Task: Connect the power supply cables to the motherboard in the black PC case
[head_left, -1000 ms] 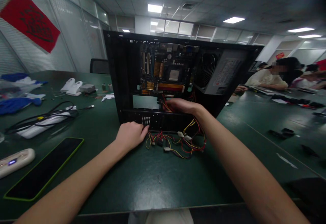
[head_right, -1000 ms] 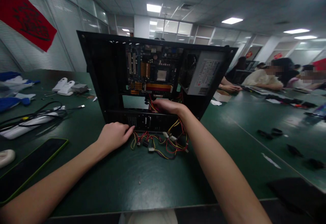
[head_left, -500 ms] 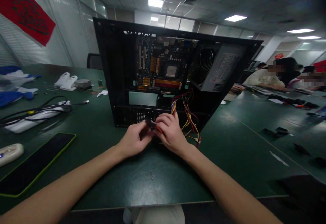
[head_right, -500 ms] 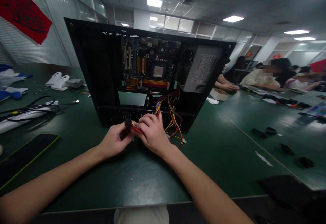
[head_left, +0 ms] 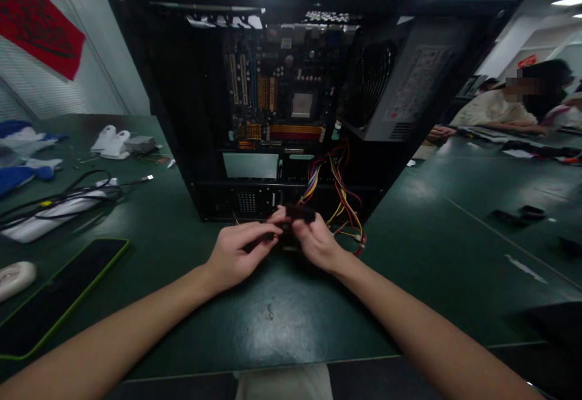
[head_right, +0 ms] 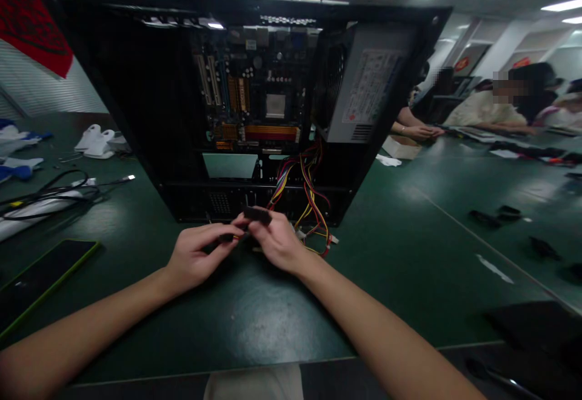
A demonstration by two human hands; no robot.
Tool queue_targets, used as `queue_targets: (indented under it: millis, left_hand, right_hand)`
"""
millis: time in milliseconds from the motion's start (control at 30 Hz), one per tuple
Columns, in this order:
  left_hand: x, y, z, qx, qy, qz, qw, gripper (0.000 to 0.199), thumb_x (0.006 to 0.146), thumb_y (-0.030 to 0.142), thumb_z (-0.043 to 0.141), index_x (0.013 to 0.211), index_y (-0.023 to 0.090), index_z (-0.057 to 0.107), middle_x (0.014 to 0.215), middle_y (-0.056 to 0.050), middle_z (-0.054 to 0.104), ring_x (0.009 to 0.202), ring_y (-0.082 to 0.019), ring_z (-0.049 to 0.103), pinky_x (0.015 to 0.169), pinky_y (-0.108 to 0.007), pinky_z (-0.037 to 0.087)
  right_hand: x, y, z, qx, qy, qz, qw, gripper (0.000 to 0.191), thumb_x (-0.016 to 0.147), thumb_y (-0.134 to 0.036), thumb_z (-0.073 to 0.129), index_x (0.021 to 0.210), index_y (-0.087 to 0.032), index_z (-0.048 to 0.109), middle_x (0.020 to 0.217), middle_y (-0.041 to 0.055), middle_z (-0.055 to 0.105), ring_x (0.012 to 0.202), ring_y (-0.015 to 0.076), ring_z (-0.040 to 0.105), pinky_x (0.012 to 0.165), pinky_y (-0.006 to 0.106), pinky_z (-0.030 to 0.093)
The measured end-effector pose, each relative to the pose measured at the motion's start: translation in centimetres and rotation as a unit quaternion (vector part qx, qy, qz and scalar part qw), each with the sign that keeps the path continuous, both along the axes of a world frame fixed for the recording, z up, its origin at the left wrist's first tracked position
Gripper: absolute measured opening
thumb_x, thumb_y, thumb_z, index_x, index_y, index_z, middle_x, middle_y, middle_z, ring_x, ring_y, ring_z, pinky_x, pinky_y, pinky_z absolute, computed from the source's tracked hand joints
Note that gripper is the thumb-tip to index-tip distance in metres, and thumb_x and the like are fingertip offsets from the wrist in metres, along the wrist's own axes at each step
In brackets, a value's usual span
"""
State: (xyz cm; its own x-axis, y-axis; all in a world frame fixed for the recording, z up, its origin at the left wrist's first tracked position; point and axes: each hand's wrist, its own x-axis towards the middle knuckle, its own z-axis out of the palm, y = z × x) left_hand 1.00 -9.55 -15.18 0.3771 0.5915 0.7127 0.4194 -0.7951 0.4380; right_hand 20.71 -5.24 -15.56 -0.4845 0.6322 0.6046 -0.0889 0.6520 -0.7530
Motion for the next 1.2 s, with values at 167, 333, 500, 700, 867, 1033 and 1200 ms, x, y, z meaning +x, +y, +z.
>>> queue_targets:
  millis: [167,333,500,700,867,1033,1200]
  left_hand:
    - [0.8,-0.7,0.4,0.039,0.037,-0.044,0.998,0.013,0.095,0.018,0.060,0.102,0.017,0.070,0.081,-0.001,0.076,0.065,-0.011,0.070,0.062,-0.020,0.053]
    - [0.6,-0.6,-0.1,0.032,0.057,-0.032,0.997,0.013,0.095,0.022,0.061,0.103,0.017,0.069,0.082,-0.001,0.077,0.065,-0.012,0.071,0.062,-0.021,0.053]
    - [0.3,-0.3,-0.6,0.024,0.079,-0.012,0.997,0.013,0.095,0.025,0.061,0.104,0.019,0.069,0.081,0.000,0.076,0.063,-0.011,0.069,0.062,-0.022,0.052]
    - [-0.5,0.3,-0.1,0.068,0.181,0.047,0.980,0.015,0.098,0.026,0.055,0.099,0.019,0.069,0.083,0.000,0.077,0.067,-0.013,0.071,0.063,-0.025,0.050]
    - [-1.8,0.9,1.3,0.178,0.253,0.123,0.943,0.028,0.101,0.026,0.045,0.094,0.016,0.070,0.073,-0.004,0.074,0.060,-0.016,0.068,0.056,-0.028,0.045]
    - [-2.0,0.8,1.6,0.202,0.256,0.138,0.935,0.028,0.101,0.026,0.045,0.095,0.016,0.071,0.076,-0.005,0.075,0.062,-0.015,0.067,0.057,-0.026,0.044]
    - [-1.8,0.7,1.2,0.200,0.231,0.110,0.946,0.021,0.100,0.025,0.050,0.102,0.016,0.069,0.081,-0.002,0.077,0.064,-0.014,0.070,0.057,-0.026,0.044]
  right_hand:
    - [0.1,0.6,-0.1,-0.209,0.165,0.002,0.964,0.078,0.096,-0.076,0.020,0.088,-0.021,0.075,0.084,0.0063,0.068,0.079,0.0192,0.065,0.089,0.037,0.053]
    - [0.3,0.5,-0.5,-0.120,0.084,0.044,0.988,0.086,0.082,-0.090,0.025,0.063,-0.020,0.070,0.074,0.0063,0.061,0.081,0.0219,0.062,0.086,0.036,0.050]
    - [0.3,0.0,-0.5,-0.118,0.061,0.051,0.990,0.074,0.085,-0.084,0.038,0.074,-0.019,0.071,0.078,0.0061,0.061,0.076,0.0210,0.058,0.078,0.036,0.049]
    - [0.5,-0.3,0.0,-0.125,0.057,0.067,0.988,0.060,0.100,-0.064,0.032,0.101,-0.020,0.072,0.090,0.0073,0.063,0.086,0.0219,0.062,0.085,0.037,0.051]
    - [0.2,-0.8,0.0,0.145,-0.058,0.029,0.987,0.053,0.102,-0.057,0.037,0.138,-0.022,0.055,0.132,0.0140,0.060,0.124,0.0288,0.054,0.106,0.049,0.043]
    - [-0.2,-1.0,0.0,0.230,-0.093,-0.028,0.968,0.062,0.102,-0.061,0.029,0.147,-0.022,0.045,0.134,0.0162,0.056,0.126,0.0303,0.053,0.105,0.051,0.044]
    - [0.8,-1.3,0.9,0.264,-0.055,-0.157,0.950,0.043,0.097,-0.057,0.049,0.118,-0.025,0.068,0.103,0.0116,0.066,0.093,0.0277,0.062,0.085,0.048,0.052]
